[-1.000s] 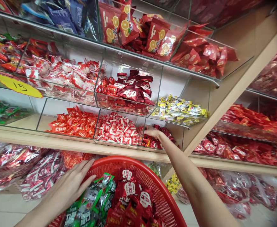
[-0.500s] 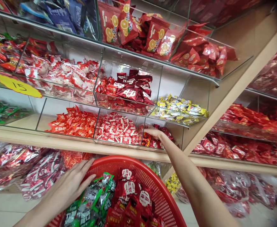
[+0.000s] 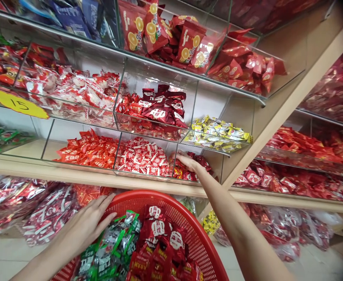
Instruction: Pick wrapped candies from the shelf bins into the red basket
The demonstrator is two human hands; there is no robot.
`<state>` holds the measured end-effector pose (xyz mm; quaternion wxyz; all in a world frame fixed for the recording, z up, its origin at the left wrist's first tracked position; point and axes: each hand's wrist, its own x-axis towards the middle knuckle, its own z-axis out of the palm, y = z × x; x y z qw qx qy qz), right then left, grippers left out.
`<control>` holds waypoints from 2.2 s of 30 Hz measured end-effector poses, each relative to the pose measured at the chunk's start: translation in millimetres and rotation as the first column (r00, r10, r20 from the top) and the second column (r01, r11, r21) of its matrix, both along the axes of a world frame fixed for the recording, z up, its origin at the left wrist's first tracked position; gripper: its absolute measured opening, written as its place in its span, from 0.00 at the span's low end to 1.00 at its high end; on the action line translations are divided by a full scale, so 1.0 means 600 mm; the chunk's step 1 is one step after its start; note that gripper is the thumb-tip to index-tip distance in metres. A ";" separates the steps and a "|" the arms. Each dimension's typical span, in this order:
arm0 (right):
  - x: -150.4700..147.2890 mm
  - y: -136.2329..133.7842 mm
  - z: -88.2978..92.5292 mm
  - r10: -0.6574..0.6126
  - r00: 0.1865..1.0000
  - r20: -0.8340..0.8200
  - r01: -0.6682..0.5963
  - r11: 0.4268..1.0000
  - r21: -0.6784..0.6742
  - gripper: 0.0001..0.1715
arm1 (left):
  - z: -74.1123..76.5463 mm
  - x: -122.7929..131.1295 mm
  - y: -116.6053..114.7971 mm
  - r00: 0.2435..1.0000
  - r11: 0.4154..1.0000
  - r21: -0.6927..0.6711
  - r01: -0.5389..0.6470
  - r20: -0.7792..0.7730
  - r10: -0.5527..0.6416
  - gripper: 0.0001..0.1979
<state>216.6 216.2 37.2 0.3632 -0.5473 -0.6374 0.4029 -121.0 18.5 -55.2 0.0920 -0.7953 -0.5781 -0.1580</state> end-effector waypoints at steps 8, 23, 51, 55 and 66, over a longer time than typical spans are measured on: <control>0.000 0.002 -0.002 0.029 0.997 0.075 -0.025 0.999 -0.047 0.08 | -0.018 -0.006 0.004 0.999 0.996 -0.078 -0.045 0.025 0.047 0.33; 0.010 0.022 -0.004 -0.039 0.944 -0.329 0.028 0.999 -0.037 0.17 | 0.006 0.002 -0.002 1.000 0.999 -0.038 -0.007 0.004 0.007 0.31; 0.013 -0.461 -0.052 0.229 0.841 -0.490 -0.370 0.905 -0.211 0.16 | 0.139 0.115 -0.035 0.901 0.867 -0.269 0.420 0.240 -0.362 0.24; -0.004 -0.463 -0.050 0.264 0.834 -0.484 -0.398 0.896 -0.197 0.18 | 0.194 0.189 -0.057 0.601 0.547 -0.279 0.790 0.529 -0.599 0.25; -0.002 -0.470 -0.063 0.194 0.832 -0.520 -0.363 0.900 -0.243 0.25 | 0.188 0.233 -0.044 0.369 0.305 -0.219 0.927 0.688 -0.625 0.21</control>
